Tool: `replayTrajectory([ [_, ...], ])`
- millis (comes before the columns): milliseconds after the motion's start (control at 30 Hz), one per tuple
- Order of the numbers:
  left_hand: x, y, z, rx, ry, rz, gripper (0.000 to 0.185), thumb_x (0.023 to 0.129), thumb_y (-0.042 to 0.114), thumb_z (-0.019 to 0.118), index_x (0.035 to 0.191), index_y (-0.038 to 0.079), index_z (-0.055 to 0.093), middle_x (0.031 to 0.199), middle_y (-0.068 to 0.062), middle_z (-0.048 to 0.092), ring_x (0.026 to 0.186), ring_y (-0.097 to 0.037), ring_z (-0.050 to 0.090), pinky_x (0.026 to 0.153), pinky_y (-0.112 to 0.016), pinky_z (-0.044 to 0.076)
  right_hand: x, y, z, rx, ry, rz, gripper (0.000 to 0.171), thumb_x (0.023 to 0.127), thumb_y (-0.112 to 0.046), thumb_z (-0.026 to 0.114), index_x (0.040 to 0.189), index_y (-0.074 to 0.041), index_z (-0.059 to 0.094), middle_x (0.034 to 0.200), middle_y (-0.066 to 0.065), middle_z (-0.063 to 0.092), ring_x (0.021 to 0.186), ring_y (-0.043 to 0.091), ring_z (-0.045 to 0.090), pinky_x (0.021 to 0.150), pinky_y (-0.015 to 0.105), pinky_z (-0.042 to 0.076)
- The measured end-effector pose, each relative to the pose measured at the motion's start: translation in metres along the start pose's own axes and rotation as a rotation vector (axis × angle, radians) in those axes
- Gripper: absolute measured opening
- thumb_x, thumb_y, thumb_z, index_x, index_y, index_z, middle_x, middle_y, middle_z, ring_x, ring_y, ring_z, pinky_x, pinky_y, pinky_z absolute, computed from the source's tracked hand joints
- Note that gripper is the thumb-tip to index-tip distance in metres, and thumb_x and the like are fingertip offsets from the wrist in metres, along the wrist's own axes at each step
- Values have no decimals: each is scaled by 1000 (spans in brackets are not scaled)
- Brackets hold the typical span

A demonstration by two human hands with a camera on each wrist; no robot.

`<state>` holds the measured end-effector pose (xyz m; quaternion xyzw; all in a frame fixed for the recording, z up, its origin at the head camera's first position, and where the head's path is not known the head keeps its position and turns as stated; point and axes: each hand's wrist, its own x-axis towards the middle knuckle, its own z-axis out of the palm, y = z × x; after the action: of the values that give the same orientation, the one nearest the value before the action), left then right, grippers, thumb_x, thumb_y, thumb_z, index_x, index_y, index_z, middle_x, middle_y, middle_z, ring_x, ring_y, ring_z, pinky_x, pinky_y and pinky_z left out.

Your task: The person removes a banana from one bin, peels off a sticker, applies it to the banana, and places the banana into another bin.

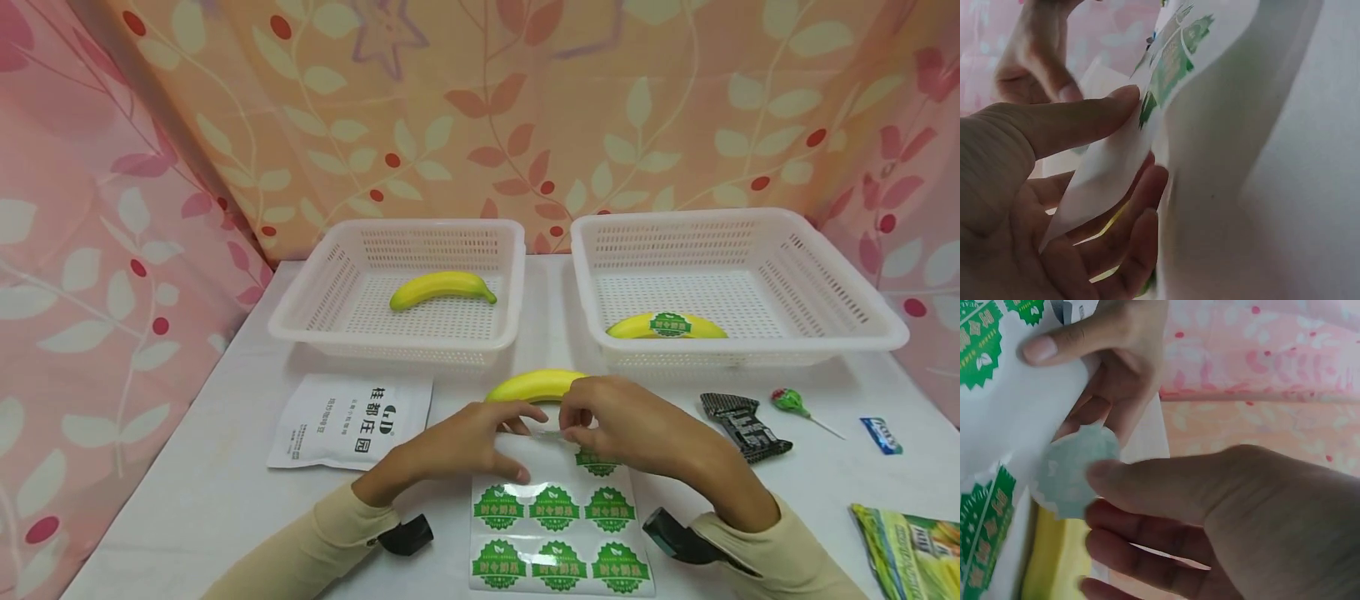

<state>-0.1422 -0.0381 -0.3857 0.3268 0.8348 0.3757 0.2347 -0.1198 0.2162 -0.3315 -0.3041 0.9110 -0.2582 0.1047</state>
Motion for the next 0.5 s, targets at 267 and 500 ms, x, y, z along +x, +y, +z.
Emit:
replayTrajectory([
  [267,-7,14,-2,192,131,131,64,92,31,86,147,14,59,131,2,72,124,-11,63,104,-26,50,-4,2,-5,-86,218,-60,23,87,-8,87,95,-25,74,92,-21,66,84,0,60,76,30,59],
  [500,-8,14,-5,-52,229,79,48,109,50,56,139,13,66,106,3,75,95,-8,70,82,-24,57,0,-2,1,-116,329,-157,28,83,-3,90,94,-25,75,93,-20,66,83,-1,59,73,27,59],
])
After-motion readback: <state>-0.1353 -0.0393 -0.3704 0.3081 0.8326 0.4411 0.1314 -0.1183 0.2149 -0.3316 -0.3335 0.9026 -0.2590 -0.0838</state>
